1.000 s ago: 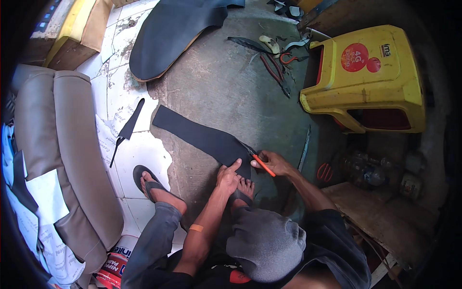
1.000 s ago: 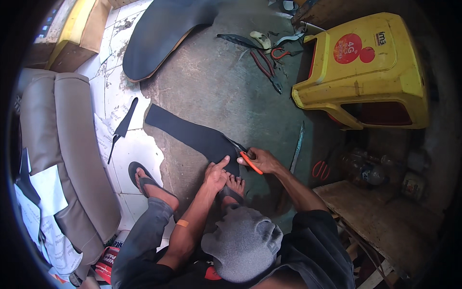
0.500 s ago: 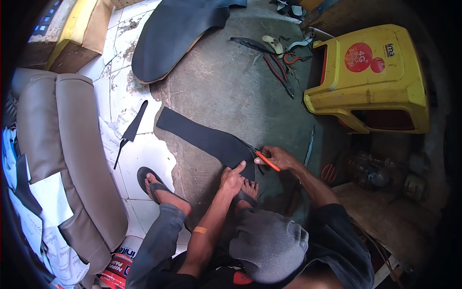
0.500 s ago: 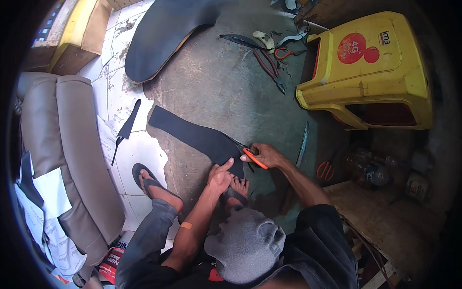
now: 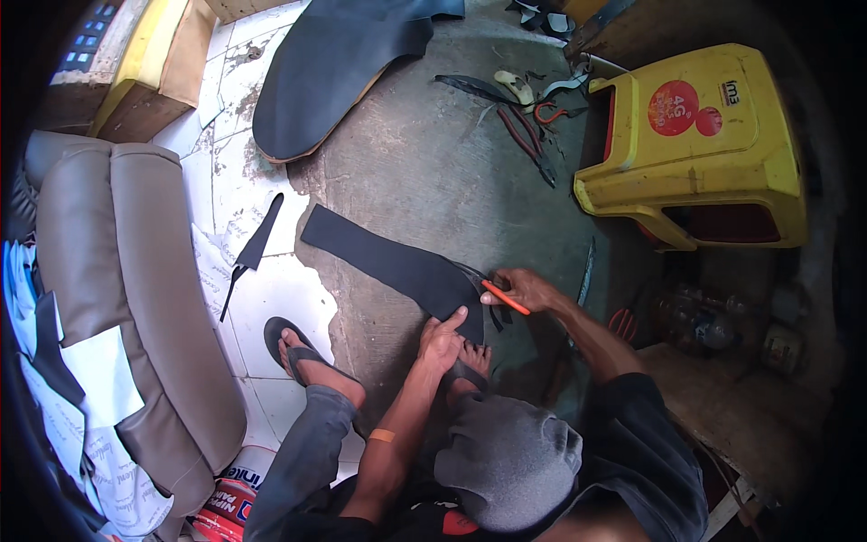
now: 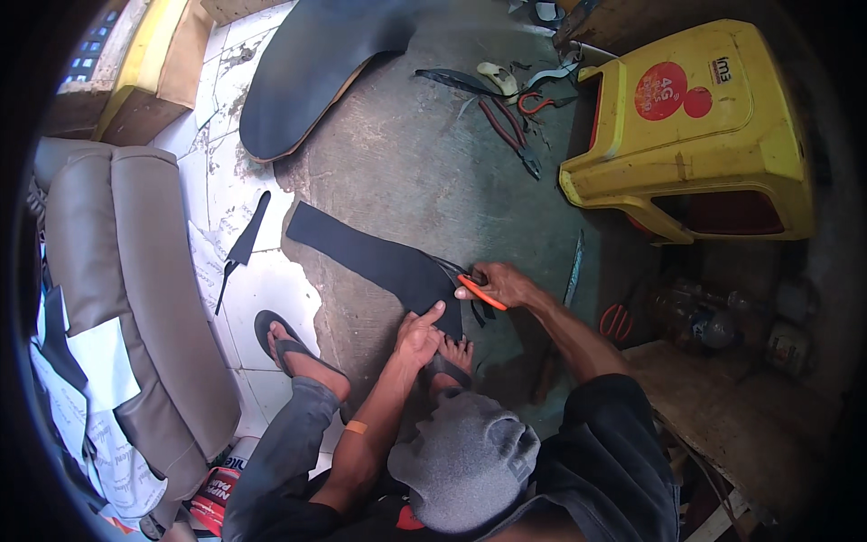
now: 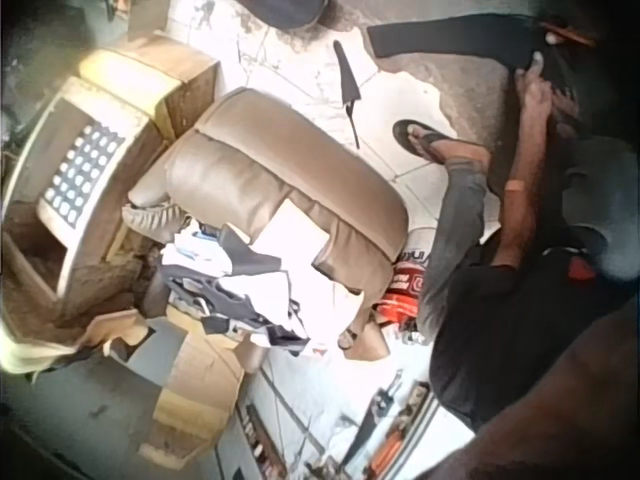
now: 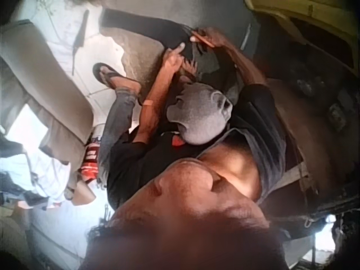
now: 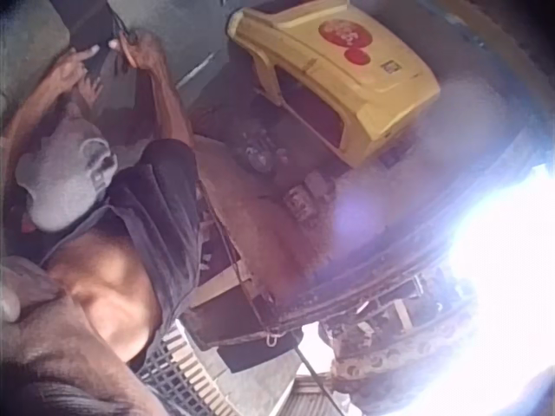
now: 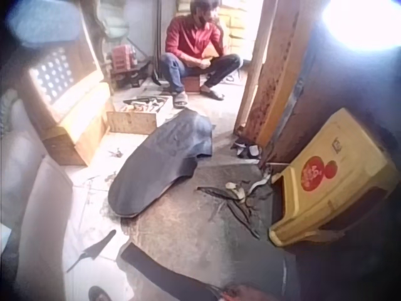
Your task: The person sorts through a pile of fabric scraps on a sofa, selects a piece of black material, and cuts it into a specific shape using scissors on the floor. The person repeatedly measures the cut piece against a larger curved object to ensure a proper fit before making further adjustments.
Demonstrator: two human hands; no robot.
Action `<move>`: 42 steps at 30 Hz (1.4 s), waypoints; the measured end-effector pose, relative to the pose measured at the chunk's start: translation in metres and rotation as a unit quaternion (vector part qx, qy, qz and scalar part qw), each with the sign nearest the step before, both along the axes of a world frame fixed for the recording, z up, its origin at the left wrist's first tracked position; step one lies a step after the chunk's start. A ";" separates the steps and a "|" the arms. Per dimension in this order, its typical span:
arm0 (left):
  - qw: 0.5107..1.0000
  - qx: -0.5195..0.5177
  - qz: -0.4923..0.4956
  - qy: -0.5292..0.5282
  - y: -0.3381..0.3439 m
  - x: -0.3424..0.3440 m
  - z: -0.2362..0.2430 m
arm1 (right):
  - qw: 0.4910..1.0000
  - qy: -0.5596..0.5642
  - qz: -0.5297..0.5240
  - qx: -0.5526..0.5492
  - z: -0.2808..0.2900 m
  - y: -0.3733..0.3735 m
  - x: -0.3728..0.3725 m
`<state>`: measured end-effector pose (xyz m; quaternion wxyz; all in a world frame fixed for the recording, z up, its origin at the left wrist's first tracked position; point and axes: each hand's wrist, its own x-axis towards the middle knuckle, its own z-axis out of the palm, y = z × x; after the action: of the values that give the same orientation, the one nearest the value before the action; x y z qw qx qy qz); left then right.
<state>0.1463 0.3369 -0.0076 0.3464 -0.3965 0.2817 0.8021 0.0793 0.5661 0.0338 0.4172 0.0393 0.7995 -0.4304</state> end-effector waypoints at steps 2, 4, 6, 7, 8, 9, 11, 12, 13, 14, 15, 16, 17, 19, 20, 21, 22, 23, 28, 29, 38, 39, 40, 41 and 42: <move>1.000 0.001 -0.008 -0.002 0.000 0.003 -0.003 | 1.000 0.002 0.000 -0.010 -0.005 0.006 0.002; 1.000 -0.001 -0.020 -0.005 -0.001 0.002 -0.006 | 1.000 0.007 0.009 -0.010 -0.006 0.007 0.001; 1.000 -0.001 -0.013 -0.005 -0.004 0.003 -0.006 | 1.000 0.014 0.028 0.002 -0.002 0.004 -0.004; 1.000 -0.001 -0.008 -0.004 -0.004 0.003 -0.006 | 1.000 0.010 0.029 0.004 -0.001 0.002 -0.006; 1.000 0.005 -0.012 -0.003 -0.003 0.003 -0.006 | 1.000 0.005 0.030 0.007 0.000 -0.001 -0.008; 1.000 0.012 -0.015 -0.002 -0.003 0.003 -0.005 | 0.999 0.001 0.032 0.009 0.001 -0.003 -0.010; 1.000 0.017 -0.017 -0.002 -0.005 0.002 -0.001 | 0.999 -0.001 0.035 0.014 0.003 -0.005 -0.014; 1.000 0.016 -0.016 -0.004 -0.005 0.002 0.001 | 0.999 -0.001 0.036 0.016 0.003 -0.006 -0.016; 1.000 0.015 -0.013 -0.004 -0.006 0.001 0.002 | 0.999 0.007 0.039 0.014 0.003 -0.006 -0.016; 1.000 0.017 -0.014 0.001 -0.006 0.001 0.002 | 0.999 0.015 0.041 0.011 0.002 -0.004 -0.015; 1.000 0.019 -0.015 0.007 -0.005 0.001 0.003 | 0.999 0.023 0.043 0.009 0.001 -0.002 -0.014; 1.000 0.021 -0.016 0.010 -0.005 0.002 0.004 | 0.999 0.018 0.049 0.007 0.000 -0.001 -0.013; 1.000 0.021 -0.015 0.011 -0.005 0.003 0.004 | 0.998 0.014 0.056 0.004 -0.001 0.002 -0.014; 1.000 0.022 -0.011 0.013 -0.005 0.003 0.004 | 0.998 0.014 0.062 0.004 -0.005 0.001 -0.015; 1.000 0.023 -0.012 0.009 -0.007 0.002 0.004 | 0.998 0.019 0.063 0.007 -0.007 0.000 -0.015; 1.000 0.023 -0.012 0.006 -0.008 0.001 0.003 | 0.998 0.024 0.064 0.010 -0.009 -0.002 -0.015; 1.000 0.023 -0.010 0.003 -0.010 0.000 0.003 | 0.998 0.023 0.060 0.008 -0.008 -0.006 -0.016; 1.000 0.022 -0.010 0.007 -0.010 0.001 0.004 | 0.998 0.022 0.056 0.006 -0.007 -0.010 -0.018; 1.000 0.014 -0.020 0.014 -0.009 0.002 0.010 | 0.997 0.037 0.062 0.003 -0.007 -0.011 -0.023; 0.999 0.014 -0.025 0.016 -0.010 0.001 0.010 | 0.997 0.041 0.064 -0.001 -0.008 -0.009 -0.023; 0.999 0.014 -0.042 0.008 -0.015 0.010 0.008 | 0.935 0.279 -0.131 0.176 -0.017 0.039 -0.005; 0.999 0.022 -0.041 0.007 -0.017 0.011 0.008 | 0.874 0.385 -0.138 0.264 -0.019 0.044 -0.001; 0.999 0.028 -0.038 0.005 -0.020 0.012 0.007 | 0.851 0.400 -0.140 0.309 -0.016 0.038 0.002; 0.999 0.021 -0.037 0.003 -0.025 0.010 0.008 | 0.828 0.413 -0.141 0.352 -0.006 0.024 0.003; 0.999 0.014 -0.035 0.001 -0.030 0.009 0.009 | 0.803 0.426 -0.141 0.392 0.004 0.007 0.006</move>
<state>0.1558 0.3067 0.0014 0.3799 -0.3801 0.2846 0.7939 0.0849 0.5732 0.0380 -0.0814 0.1251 0.9829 -0.1078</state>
